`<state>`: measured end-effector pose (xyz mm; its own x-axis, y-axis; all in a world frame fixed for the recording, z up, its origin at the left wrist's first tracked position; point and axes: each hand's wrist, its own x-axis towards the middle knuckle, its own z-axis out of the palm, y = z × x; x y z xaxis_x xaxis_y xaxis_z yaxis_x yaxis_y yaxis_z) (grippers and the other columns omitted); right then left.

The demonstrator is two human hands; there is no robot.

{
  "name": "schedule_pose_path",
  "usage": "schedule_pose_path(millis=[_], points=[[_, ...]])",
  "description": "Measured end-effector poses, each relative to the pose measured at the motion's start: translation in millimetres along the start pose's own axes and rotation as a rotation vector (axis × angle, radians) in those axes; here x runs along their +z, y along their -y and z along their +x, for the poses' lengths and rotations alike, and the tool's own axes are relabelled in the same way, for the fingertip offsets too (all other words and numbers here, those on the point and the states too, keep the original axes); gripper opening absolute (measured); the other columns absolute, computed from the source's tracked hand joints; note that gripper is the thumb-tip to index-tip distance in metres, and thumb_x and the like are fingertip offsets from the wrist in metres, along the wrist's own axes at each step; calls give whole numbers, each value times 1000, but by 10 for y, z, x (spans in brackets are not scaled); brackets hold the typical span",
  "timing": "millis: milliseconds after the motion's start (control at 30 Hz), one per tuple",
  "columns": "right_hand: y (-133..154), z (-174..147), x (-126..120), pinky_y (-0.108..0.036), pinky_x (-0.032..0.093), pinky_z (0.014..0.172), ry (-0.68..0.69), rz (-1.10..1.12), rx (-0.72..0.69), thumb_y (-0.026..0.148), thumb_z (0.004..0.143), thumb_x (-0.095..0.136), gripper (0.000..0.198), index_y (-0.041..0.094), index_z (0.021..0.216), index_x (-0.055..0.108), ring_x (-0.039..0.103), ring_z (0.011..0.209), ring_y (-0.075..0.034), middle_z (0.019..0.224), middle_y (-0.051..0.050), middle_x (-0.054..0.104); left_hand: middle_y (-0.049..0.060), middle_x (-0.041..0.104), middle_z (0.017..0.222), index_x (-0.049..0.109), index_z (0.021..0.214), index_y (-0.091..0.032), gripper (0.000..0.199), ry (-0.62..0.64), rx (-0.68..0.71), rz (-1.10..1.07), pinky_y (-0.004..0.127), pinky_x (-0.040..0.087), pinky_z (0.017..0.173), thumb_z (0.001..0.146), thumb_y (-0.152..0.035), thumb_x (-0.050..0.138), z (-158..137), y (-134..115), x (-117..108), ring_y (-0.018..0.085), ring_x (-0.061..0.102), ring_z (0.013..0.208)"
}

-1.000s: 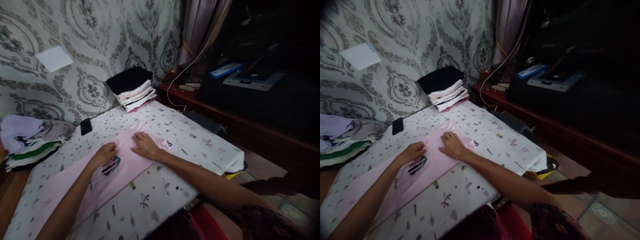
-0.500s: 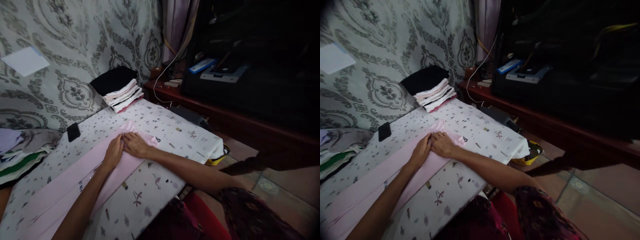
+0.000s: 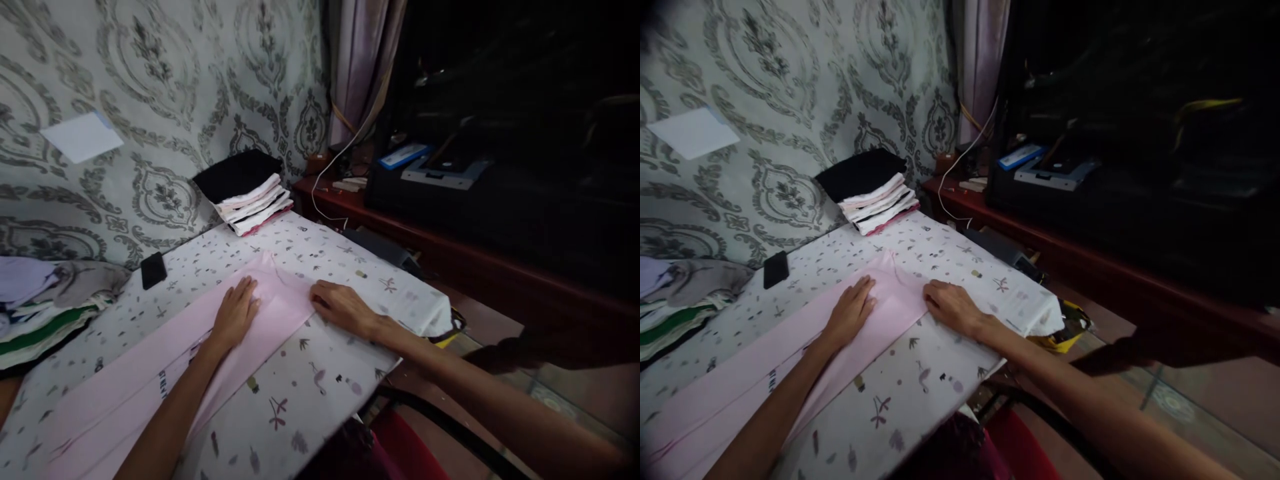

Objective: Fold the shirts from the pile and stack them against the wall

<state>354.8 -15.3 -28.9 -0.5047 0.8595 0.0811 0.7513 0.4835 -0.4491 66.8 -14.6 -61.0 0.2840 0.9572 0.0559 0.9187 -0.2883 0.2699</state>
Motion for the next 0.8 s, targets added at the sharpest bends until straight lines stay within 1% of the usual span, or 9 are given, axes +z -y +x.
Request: schedule_pose_path(millis=[100, 167, 300, 433, 500, 600, 700, 800], points=[[-50, -65, 74, -28, 40, 71, -30, -30, 57, 13, 91, 49, 16, 18, 97, 62, 59, 79, -15, 98, -5, 67, 13, 32, 162, 38, 150, -20, 54, 0, 3, 11, 49, 20, 123, 102, -43, 29, 9, 8, 15, 24, 24, 152], [-39, -54, 88, -28, 40, 71, -34, -52, 95, 13, 90, 50, 16, 18, 99, 62, 60, 81, -16, 98, -6, 67, 13, 32, 162, 38, 150, -19, 54, -3, 6, 13, 49, 20, 123, 102, -42, 29, 6, 3, 17, 24, 24, 152], [14, -16, 58, -28, 38, 68, -5, -126, 107, 14, 89, 50, 13, 18, 93, 62, 61, 80, -17, 95, -6, 67, 12, 33, 162, 39, 150, -21, 53, -10, 20, -7, 50, 20, 122, 102, -42, 31, -13, 13, 3, 24, 25, 151], [42, -8, 25, -28, 36, 67, 10, -164, 114, 14, 88, 50, 12, 18, 89, 61, 60, 77, -17, 92, -6, 68, 13, 30, 163, 38, 150, -20, 56, 35, 26, -50, 50, 19, 122, 102, -47, 30, 46, 68, -58, 25, 25, 151], [50, -10, 17, -29, 37, 67, 21, -163, 117, 14, 88, 50, 12, 18, 89, 61, 60, 78, -18, 92, -6, 68, 15, 28, 163, 35, 151, -17, 60, 76, 4, -55, 49, 17, 123, 101, -48, 29, 154, 91, -91, 26, 23, 152], [63, -16, 11, -29, 38, 68, 33, -158, 125, 15, 89, 49, 11, 18, 88, 60, 61, 79, -18, 92, -7, 68, 17, 24, 164, 31, 152, -12, 65, 122, -18, -65, 48, 14, 123, 100, -50, 29, 406, 76, -92, 27, 19, 153], [70, -23, 10, -28, 39, 68, 22, -147, 140, 16, 88, 49, 11, 19, 87, 60, 61, 78, -18, 91, -6, 68, 16, 22, 165, 29, 153, -14, 67, 149, 17, -104, 48, 11, 124, 99, -53, 28, 676, -20, -28, 27, 15, 154], [59, -25, 17, -28, 41, 67, 0, -132, 143, 18, 87, 49, 10, 20, 86, 59, 61, 76, -18, 90, -5, 68, 14, 18, 166, 26, 155, -17, 73, 139, 70, -147, 49, 7, 124, 97, -61, 30, 847, -152, 23, 27, 12, 154]])
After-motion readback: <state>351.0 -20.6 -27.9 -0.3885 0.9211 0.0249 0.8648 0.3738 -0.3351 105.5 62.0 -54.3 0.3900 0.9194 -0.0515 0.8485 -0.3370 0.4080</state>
